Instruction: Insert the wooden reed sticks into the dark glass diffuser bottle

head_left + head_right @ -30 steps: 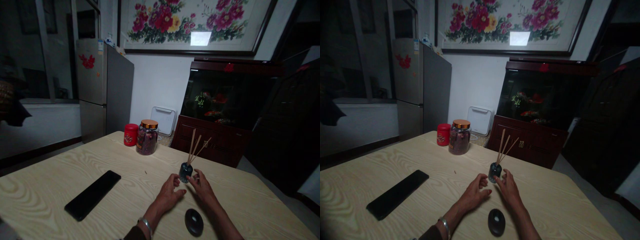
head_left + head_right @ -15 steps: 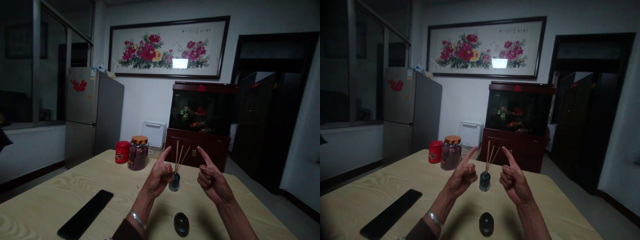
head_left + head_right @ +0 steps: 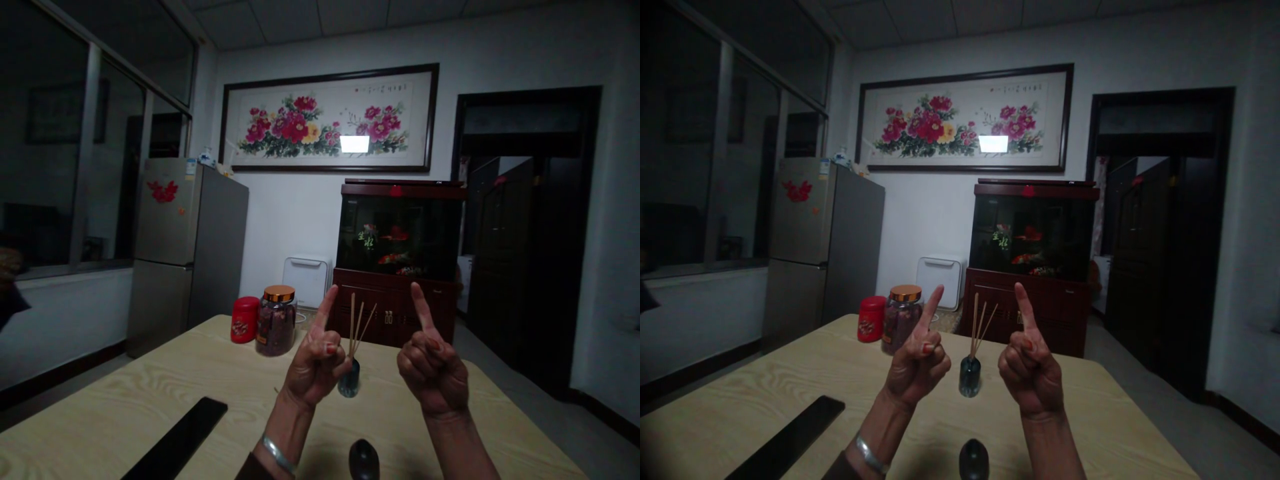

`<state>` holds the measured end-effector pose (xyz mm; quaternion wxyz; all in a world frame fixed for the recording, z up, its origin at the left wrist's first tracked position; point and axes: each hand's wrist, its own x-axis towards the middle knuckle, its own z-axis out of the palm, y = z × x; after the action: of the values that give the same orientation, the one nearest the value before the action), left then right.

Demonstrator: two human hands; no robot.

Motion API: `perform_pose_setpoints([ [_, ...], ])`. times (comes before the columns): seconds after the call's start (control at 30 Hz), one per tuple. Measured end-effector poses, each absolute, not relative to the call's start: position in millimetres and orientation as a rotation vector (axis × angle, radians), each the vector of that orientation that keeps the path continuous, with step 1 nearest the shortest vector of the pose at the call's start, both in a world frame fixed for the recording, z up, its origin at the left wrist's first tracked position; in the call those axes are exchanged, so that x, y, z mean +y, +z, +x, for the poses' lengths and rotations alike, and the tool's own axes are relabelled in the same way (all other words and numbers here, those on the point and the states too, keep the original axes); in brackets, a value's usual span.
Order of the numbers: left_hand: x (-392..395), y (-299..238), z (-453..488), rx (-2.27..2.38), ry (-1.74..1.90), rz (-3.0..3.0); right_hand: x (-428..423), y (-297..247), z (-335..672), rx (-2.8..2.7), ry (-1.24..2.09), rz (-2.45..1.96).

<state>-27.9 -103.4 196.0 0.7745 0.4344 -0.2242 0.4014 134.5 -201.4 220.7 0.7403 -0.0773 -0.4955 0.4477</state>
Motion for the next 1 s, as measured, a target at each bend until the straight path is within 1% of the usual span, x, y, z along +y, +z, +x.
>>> perform_pose_setpoints([
  [0.37,-93,190,-25,-0.466,0.884,0.931,-196,216,142,-1.087,0.960,-0.180],
  [0.47,-86,179,-24,-0.363,0.907,0.948,-193,202,150,-1.093,0.970,-0.307],
  [0.53,-75,161,-21,-0.208,0.927,0.987,-186,183,158,-1.108,0.998,-0.497],
  [0.6,-59,134,-17,0.035,0.962,1.051,-173,156,168,-1.106,0.984,-0.786],
  [0.7,-34,82,-6,0.503,1.047,1.210,-146,105,185,-1.094,0.816,-1.274],
  [0.73,-27,65,-2,0.563,1.058,1.218,-136,88,190,-1.110,0.757,-1.385],
  [0.87,-10,13,14,0.654,1.073,1.237,-92,37,204,-1.144,0.675,-1.526],
  [1.0,-1,-12,26,0.679,1.048,1.298,-47,17,211,-1.158,0.608,-1.550],
])
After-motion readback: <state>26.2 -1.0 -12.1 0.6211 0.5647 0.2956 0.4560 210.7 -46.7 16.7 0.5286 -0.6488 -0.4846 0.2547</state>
